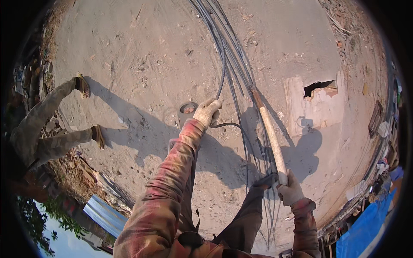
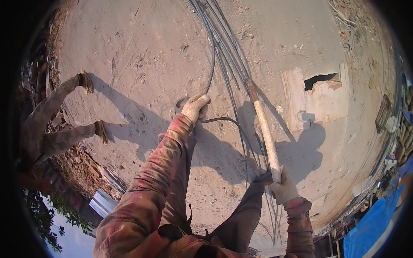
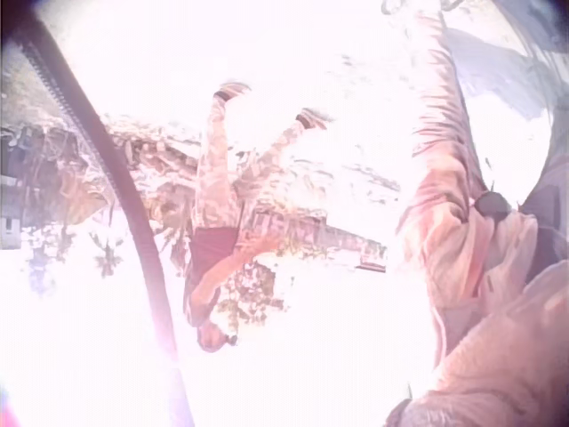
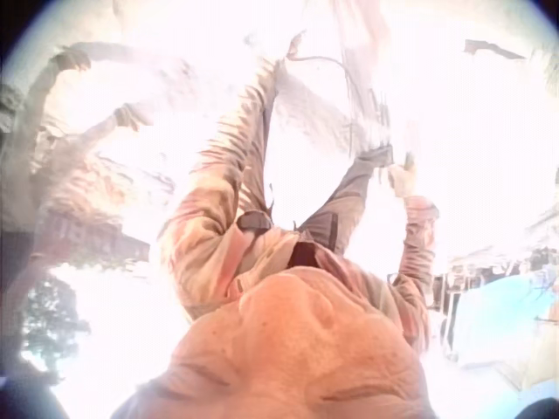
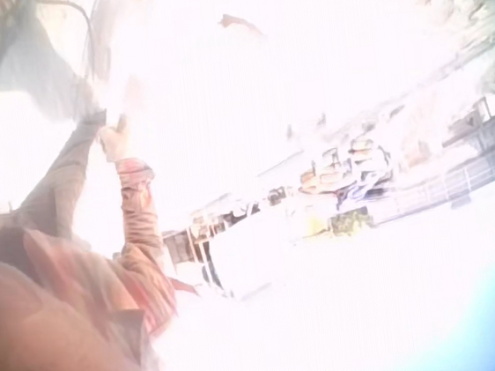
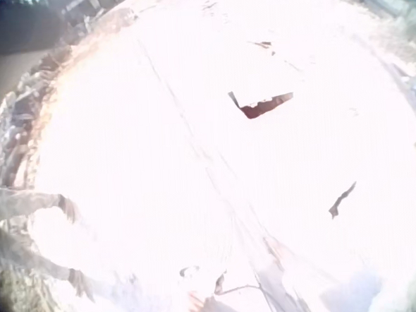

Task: The person bends long pieces of metal rebar using a long-handled bending tool by hand on a construction site.

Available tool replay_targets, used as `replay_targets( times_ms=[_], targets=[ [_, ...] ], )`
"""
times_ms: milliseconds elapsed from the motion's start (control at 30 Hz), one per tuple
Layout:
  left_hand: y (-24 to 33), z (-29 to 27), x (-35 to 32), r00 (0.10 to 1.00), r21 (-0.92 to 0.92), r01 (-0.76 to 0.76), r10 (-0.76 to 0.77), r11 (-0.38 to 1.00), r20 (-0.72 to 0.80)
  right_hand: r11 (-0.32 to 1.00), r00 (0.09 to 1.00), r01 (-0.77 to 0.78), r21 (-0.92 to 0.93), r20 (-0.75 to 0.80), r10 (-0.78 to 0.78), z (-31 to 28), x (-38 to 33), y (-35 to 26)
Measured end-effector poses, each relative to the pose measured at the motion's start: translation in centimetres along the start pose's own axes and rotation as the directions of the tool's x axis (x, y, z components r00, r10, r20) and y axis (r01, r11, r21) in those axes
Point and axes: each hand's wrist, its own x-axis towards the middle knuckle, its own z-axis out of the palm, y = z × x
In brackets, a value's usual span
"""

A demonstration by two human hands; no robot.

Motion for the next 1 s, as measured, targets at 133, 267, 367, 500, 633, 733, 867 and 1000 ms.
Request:
replay_targets(
  times_ms=[133,267,367,500,633,733,867,1000],
  targets=[
    [1.1,1.8,1.3,0.987,0.148,-0.012,0.035,0.989,-0.154,0.998,0.999,-0.014,-0.055,-0.048,0.012,-0.6,-3.7,1.2],
    [1.6,8.7,5.4,0.993,0.036,-0.038,0.042,0.999,-0.107,0.992,0.987,-0.123,0.034,-0.102,0.125,-1.5,-8.1,2.1],
    [0.8,15.8,10.0,0.988,-0.084,-0.146,0.142,0.986,-0.059,0.992,0.99,-0.116,-0.049,-0.081,0.112,-1.5,-11.0,3.0],
    [-0.9,19.2,12.3,0.937,0.415,-0.199,0.296,0.888,-0.185,0.966,0.965,-0.242,0.09,-0.079,0.25,-1.0,-14.3,4.0],
    [-0.6,16.7,13.5,0.988,0.285,-0.148,0.151,0.947,0.014,0.971,0.964,-0.228,0.075,-0.122,0.236,-1.6,-16.1,3.0],
    [0.8,15.6,14.3,0.991,0.417,-0.124,0.13,0.9,0.014,0.983,0.979,-0.183,0.029,-0.09,0.185,-2.9,-17.8,1.3],
    [2.4,15.5,14.5,0.998,0.628,-0.003,0.041,0.778,-0.046,0.977,0.986,-0.16,0.142,-0.034,0.166,-3.1,-19.4,-1.1],
    [3.5,15.5,13.9,0.999,0.673,0.018,0.016,0.74,-0.044,0.98,0.981,-0.19,0.057,-0.032,0.192,-3.0,-20.1,-4.5]
  ],
)
